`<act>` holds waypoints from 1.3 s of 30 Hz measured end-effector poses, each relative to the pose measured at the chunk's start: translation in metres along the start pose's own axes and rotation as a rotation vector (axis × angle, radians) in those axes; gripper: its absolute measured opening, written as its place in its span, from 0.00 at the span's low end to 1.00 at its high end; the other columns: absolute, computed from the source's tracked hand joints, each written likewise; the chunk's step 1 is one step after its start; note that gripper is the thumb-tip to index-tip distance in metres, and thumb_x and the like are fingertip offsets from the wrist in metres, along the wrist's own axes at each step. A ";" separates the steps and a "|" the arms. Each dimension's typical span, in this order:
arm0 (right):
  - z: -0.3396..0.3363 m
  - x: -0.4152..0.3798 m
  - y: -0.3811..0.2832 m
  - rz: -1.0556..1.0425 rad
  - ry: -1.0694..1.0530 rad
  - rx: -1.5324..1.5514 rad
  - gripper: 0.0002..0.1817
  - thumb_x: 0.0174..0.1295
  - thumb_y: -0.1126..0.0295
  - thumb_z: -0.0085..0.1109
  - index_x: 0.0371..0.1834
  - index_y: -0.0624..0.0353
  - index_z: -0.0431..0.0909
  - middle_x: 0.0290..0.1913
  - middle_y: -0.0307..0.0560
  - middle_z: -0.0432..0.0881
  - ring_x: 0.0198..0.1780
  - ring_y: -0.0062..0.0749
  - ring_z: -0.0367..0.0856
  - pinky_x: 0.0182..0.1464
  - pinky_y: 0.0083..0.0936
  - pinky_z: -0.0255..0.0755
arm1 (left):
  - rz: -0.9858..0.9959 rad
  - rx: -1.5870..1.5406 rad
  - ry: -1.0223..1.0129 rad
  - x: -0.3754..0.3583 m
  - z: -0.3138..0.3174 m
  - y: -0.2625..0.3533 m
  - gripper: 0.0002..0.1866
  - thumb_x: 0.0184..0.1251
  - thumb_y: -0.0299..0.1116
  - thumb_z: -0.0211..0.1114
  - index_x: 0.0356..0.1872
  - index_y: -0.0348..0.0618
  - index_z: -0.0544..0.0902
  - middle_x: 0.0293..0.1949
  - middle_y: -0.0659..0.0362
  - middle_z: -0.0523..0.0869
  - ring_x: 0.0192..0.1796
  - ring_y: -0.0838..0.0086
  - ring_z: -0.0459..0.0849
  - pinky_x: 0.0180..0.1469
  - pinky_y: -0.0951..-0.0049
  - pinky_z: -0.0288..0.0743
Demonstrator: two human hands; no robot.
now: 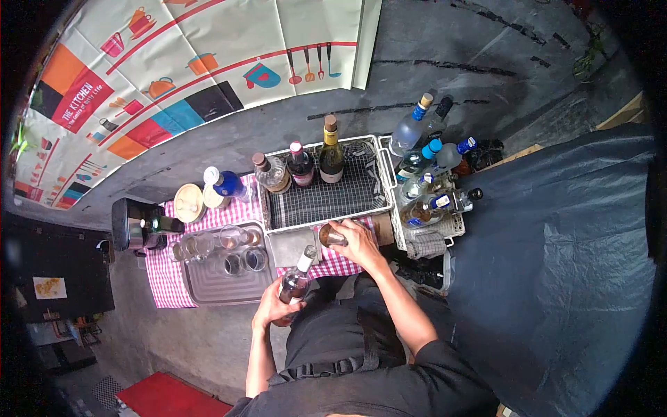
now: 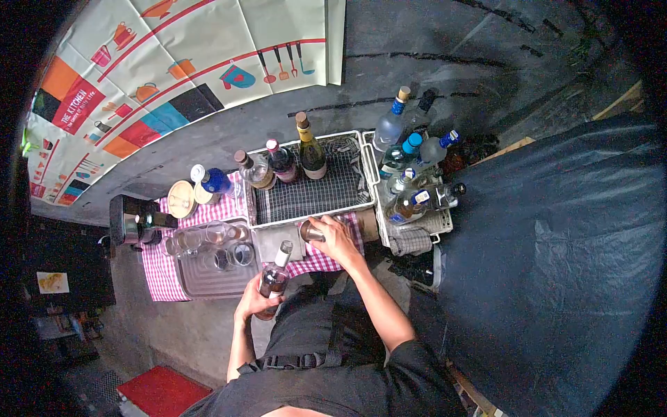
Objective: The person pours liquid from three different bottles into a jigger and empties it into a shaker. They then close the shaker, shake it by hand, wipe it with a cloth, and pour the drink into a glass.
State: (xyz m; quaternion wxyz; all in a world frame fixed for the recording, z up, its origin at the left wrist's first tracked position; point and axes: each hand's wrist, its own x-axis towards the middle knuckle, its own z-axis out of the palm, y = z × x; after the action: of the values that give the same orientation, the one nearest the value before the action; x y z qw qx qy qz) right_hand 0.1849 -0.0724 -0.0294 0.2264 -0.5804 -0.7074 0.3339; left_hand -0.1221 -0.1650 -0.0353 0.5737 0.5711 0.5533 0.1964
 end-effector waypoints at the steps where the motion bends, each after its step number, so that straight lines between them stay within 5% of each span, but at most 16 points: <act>1: -0.003 0.000 -0.002 -0.020 -0.001 0.096 0.37 0.51 0.71 0.77 0.70 0.59 0.78 0.53 0.56 0.83 0.56 0.51 0.85 0.60 0.40 0.79 | -0.012 0.012 -0.006 0.000 0.000 0.000 0.42 0.42 0.36 0.87 0.63 0.39 0.80 0.51 0.57 0.90 0.54 0.72 0.86 0.61 0.65 0.78; 8: -0.008 -0.008 -0.007 -0.094 0.039 0.381 0.32 0.49 0.78 0.77 0.62 0.63 0.81 0.59 0.54 0.87 0.60 0.46 0.87 0.63 0.36 0.81 | -0.086 0.145 -0.069 0.001 -0.006 0.024 0.39 0.42 0.39 0.86 0.60 0.41 0.83 0.49 0.54 0.91 0.52 0.68 0.89 0.59 0.63 0.80; 18: -0.009 -0.010 -0.009 -0.154 0.050 0.382 0.30 0.48 0.83 0.73 0.60 0.61 0.83 0.56 0.52 0.87 0.58 0.45 0.88 0.60 0.35 0.82 | -0.128 0.256 -0.126 0.003 -0.017 0.051 0.38 0.42 0.41 0.85 0.58 0.40 0.84 0.46 0.55 0.91 0.49 0.69 0.89 0.57 0.64 0.80; 29: -0.008 -0.014 -0.006 -0.134 0.004 0.341 0.32 0.47 0.86 0.67 0.61 0.62 0.83 0.60 0.54 0.86 0.62 0.47 0.86 0.65 0.35 0.80 | -0.200 0.424 -0.171 0.005 -0.027 0.063 0.41 0.39 0.51 0.84 0.58 0.39 0.85 0.45 0.46 0.92 0.49 0.57 0.92 0.56 0.60 0.82; 39: -0.009 -0.014 -0.005 -0.142 0.006 0.319 0.30 0.49 0.81 0.74 0.60 0.62 0.84 0.59 0.54 0.87 0.61 0.46 0.86 0.63 0.35 0.81 | -0.225 0.393 -0.203 0.003 -0.029 0.083 0.40 0.39 0.48 0.84 0.57 0.41 0.86 0.44 0.46 0.93 0.51 0.55 0.92 0.56 0.58 0.81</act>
State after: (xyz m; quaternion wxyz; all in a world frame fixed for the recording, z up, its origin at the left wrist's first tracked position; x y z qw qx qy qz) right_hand 0.1907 -0.0848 -0.0188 0.3409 -0.4869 -0.6838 0.4233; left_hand -0.1122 -0.1272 0.0439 0.5222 0.6234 0.5807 -0.0385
